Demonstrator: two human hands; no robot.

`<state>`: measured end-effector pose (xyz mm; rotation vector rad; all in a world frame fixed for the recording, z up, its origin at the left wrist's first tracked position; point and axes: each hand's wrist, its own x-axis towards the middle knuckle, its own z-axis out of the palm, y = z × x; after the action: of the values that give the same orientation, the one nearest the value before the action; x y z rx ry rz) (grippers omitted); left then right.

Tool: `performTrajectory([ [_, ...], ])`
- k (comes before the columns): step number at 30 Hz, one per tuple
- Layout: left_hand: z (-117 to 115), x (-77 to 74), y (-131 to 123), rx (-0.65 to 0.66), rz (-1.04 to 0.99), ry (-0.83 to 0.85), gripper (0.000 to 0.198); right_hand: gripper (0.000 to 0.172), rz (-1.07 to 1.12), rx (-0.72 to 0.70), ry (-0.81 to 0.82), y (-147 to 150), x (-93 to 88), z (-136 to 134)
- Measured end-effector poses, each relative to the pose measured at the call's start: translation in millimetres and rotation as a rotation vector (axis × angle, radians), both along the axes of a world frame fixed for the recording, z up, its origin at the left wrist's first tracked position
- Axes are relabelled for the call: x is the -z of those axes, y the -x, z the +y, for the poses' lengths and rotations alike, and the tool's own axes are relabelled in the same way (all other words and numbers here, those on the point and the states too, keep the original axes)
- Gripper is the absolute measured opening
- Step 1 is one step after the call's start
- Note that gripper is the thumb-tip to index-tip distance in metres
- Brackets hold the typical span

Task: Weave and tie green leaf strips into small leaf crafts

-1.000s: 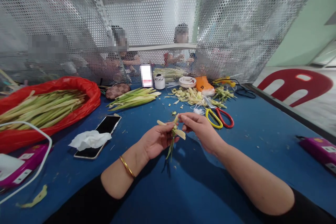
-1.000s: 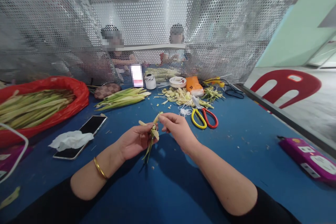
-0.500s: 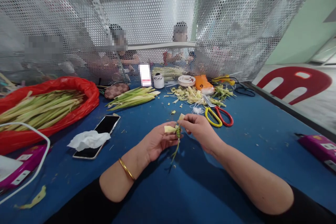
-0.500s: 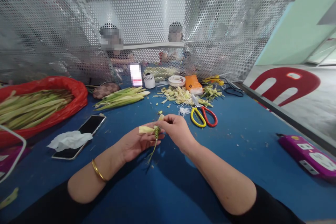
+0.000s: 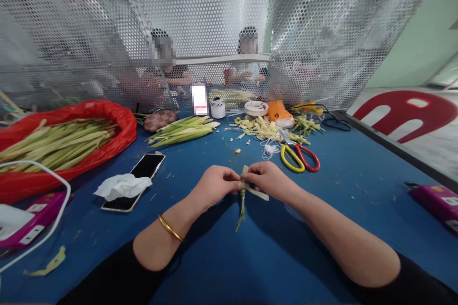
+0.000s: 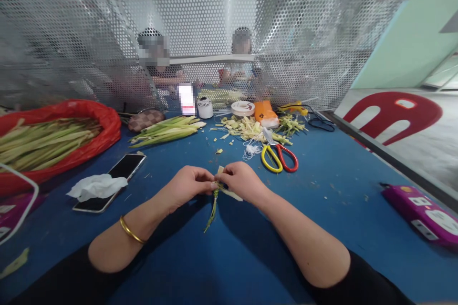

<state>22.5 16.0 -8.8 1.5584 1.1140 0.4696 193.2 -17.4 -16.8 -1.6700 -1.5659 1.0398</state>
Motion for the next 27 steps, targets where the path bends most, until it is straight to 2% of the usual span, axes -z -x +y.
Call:
performTrajectory([
  [5, 5.2, 4.3, 5.1, 0.069, 0.245, -0.264, 0.018, 0.016, -0.176, -0.259, 0.039, -17.0, -5.5, 0.2],
  [10, 4.3, -0.9, 5.1, 0.128, 0.4, -0.467, 0.019, 0.01, -0.363, -0.215, -0.055, -9.7, -2.0, -1.4],
  [15, 2.2, -3.2, 5.1, 0.173, 0.506, -0.662, 0.018, 0.003, -0.333, -0.192, -0.04, -7.8, 2.8, -0.3],
  [18, 2.2, -2.2, 5.4, 0.184, 0.514, -0.681, 0.017, 0.006, -0.276, -0.206, -0.019, -12.1, 1.7, 0.4],
  [21, 3.1, -1.7, 5.3, 0.179, 0.532, -0.657, 0.017, 0.001, -0.24, -0.208, 0.009, -12.9, 0.0, -0.1],
  [24, 4.7, -3.1, 5.4, 0.137, 0.515, -0.615, 0.02, 0.009, -0.276, -0.205, -0.003, -9.8, -1.2, -1.4],
  [27, 6.9, -5.2, 6.2, 0.125, 0.477, -0.554, 0.024, 0.009, -0.337, -0.204, -0.037, -6.1, -2.2, -2.8],
])
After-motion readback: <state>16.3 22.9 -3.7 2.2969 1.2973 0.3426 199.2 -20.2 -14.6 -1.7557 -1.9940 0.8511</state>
